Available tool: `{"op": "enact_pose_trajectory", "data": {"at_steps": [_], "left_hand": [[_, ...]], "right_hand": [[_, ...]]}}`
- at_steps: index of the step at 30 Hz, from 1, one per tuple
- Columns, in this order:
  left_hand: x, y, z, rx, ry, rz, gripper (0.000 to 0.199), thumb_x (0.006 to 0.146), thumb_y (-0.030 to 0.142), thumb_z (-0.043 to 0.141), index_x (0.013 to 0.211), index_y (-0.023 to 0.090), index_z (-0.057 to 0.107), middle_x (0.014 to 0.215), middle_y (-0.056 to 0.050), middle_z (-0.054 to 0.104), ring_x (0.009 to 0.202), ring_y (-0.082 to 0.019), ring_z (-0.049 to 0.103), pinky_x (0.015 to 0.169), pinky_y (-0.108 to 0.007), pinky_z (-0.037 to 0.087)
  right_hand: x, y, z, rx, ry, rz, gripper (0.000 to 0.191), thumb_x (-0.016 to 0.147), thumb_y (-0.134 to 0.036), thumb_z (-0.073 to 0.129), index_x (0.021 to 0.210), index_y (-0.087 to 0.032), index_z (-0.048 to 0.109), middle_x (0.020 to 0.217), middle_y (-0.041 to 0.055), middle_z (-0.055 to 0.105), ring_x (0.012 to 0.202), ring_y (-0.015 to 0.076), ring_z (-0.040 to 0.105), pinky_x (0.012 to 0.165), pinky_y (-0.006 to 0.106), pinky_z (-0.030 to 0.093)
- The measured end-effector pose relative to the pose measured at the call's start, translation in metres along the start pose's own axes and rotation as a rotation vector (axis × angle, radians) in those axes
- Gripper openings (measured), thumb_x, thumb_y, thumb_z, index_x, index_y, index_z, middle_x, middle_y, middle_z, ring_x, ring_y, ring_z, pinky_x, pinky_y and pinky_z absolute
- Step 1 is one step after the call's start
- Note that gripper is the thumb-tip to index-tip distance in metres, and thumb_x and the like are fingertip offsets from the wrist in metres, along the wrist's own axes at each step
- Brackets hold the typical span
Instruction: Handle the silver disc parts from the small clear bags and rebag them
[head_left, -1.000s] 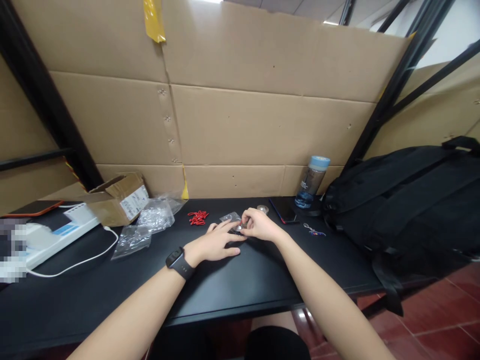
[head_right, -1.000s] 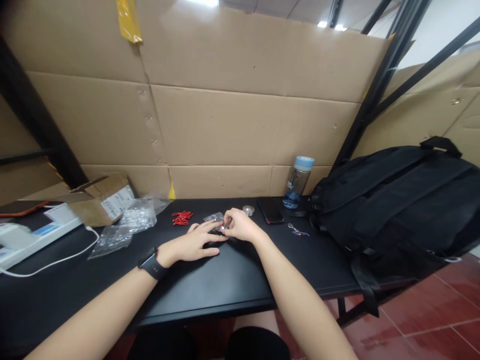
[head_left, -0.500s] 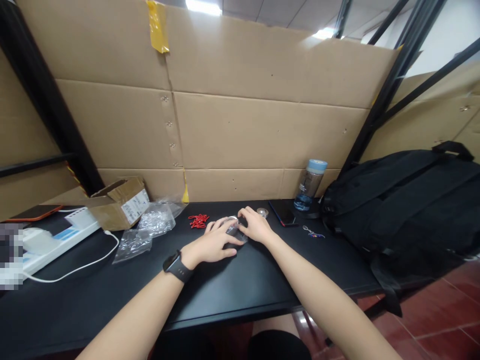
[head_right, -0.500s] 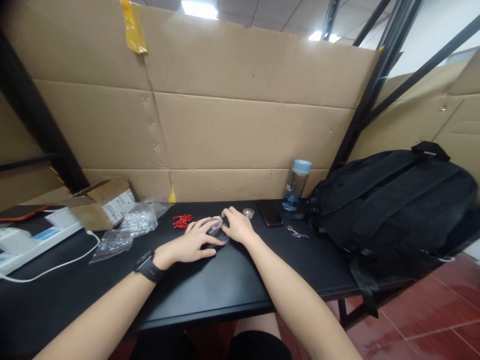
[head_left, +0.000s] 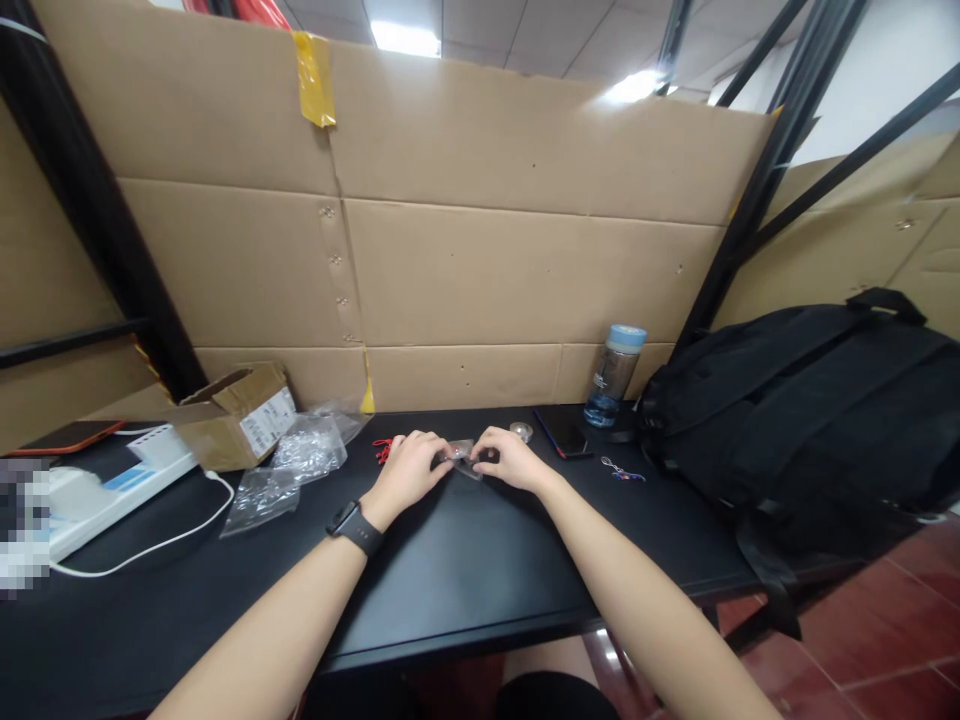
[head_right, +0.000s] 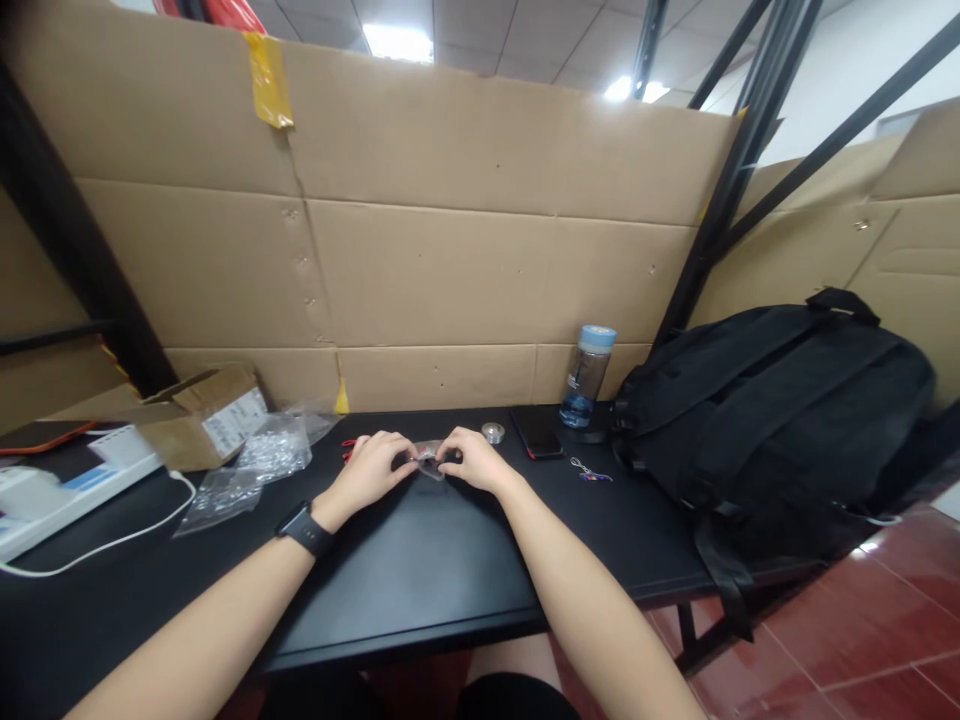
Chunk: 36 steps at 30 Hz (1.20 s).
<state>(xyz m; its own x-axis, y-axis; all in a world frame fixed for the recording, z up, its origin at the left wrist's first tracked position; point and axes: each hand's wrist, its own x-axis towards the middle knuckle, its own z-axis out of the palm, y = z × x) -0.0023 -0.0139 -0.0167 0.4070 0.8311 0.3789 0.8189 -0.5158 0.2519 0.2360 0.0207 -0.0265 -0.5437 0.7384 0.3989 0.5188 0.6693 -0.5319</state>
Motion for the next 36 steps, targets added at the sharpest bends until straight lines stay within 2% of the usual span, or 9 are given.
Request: {"op": "enact_pose_trajectory", "data": {"at_steps": [4,10,13,16,18,22,28,31,36], "left_hand": [[0.002,-0.003,-0.003,-0.074,0.011,-0.056,0.018,0.093,0.036,0.057,0.089,0.026,0.072,0.099,-0.002,0.075,0.104,-0.025,0.063,0.092,-0.039,0.039],[0.006,-0.001,0.007,-0.392,0.015,-0.247,0.018,0.088,0.037,0.057,0.086,0.023,0.069,0.095,-0.002,0.078,0.093,-0.022,0.071,0.085,-0.031,0.048],[0.006,0.005,0.015,-0.399,0.036,-0.352,0.015,0.085,0.031,0.059,0.096,0.024,0.065,0.092,-0.001,0.079,0.092,-0.021,0.072,0.09,-0.034,0.046],[0.004,0.011,0.018,-0.333,0.064,-0.389,0.041,0.083,0.026,0.06,0.123,0.026,0.052,0.088,0.001,0.079,0.093,-0.022,0.071,0.097,-0.042,0.039],[0.002,0.013,0.018,-0.278,0.053,-0.351,0.051,0.084,0.025,0.058,0.134,0.028,0.046,0.087,0.001,0.078,0.094,-0.023,0.07,0.097,-0.045,0.036],[0.0,0.013,0.017,-0.091,-0.034,-0.212,0.033,0.092,0.029,0.051,0.122,0.033,0.064,0.1,-0.004,0.074,0.104,-0.027,0.063,0.093,-0.046,0.035],[-0.002,0.014,0.014,0.01,-0.02,-0.113,0.034,0.092,0.053,0.054,0.109,0.032,0.076,0.128,-0.009,0.064,0.125,-0.033,0.048,0.098,-0.051,0.034],[-0.002,0.015,0.012,-0.018,-0.026,-0.097,0.028,0.088,0.046,0.063,0.108,0.03,0.074,0.122,-0.008,0.069,0.125,-0.033,0.049,0.101,-0.052,0.032],[0.002,0.014,0.011,-0.152,-0.022,-0.21,0.024,0.096,0.04,0.053,0.099,0.025,0.072,0.105,-0.007,0.077,0.107,-0.028,0.064,0.093,-0.043,0.035]], "right_hand": [[0.002,0.004,0.0,0.037,0.052,0.018,0.008,0.086,-0.026,0.072,0.084,-0.019,0.076,0.092,0.0045,0.068,0.082,0.0154,0.061,0.079,0.028,0.047],[0.005,0.009,0.007,0.278,0.101,0.279,0.013,0.083,-0.029,0.067,0.082,-0.015,0.069,0.072,0.003,0.071,0.069,0.0161,0.066,0.068,0.026,0.049],[0.004,0.007,0.012,0.315,0.14,0.304,0.022,0.079,-0.022,0.067,0.1,-0.017,0.063,0.069,-0.0004,0.07,0.064,0.0147,0.065,0.064,0.024,0.048],[0.001,0.006,0.012,0.235,0.144,0.262,0.052,0.08,-0.018,0.066,0.129,-0.021,0.05,0.071,-0.0041,0.069,0.062,0.0133,0.064,0.067,0.024,0.048],[0.0,0.005,0.009,0.137,0.1,0.207,0.051,0.083,-0.016,0.064,0.132,-0.022,0.053,0.074,-0.0033,0.068,0.064,0.0129,0.062,0.072,0.026,0.048],[-0.001,0.004,0.004,-0.089,-0.024,0.071,0.029,0.085,-0.013,0.062,0.109,-0.021,0.075,0.094,0.0061,0.066,0.088,0.0175,0.062,0.088,0.032,0.047],[-0.003,0.001,0.007,-0.268,-0.028,0.056,0.032,0.081,-0.021,0.074,0.111,-0.031,0.076,0.139,0.0085,0.057,0.127,0.0321,0.045,0.107,0.054,0.033],[-0.001,-0.003,0.007,-0.235,-0.01,0.08,0.019,0.092,-0.027,0.064,0.105,-0.028,0.077,0.126,0.0089,0.067,0.122,0.0296,0.053,0.105,0.053,0.034],[0.001,-0.005,0.003,0.006,0.025,0.17,0.023,0.097,-0.032,0.055,0.107,-0.021,0.071,0.094,0.0059,0.075,0.089,0.02,0.068,0.087,0.035,0.046]]}}
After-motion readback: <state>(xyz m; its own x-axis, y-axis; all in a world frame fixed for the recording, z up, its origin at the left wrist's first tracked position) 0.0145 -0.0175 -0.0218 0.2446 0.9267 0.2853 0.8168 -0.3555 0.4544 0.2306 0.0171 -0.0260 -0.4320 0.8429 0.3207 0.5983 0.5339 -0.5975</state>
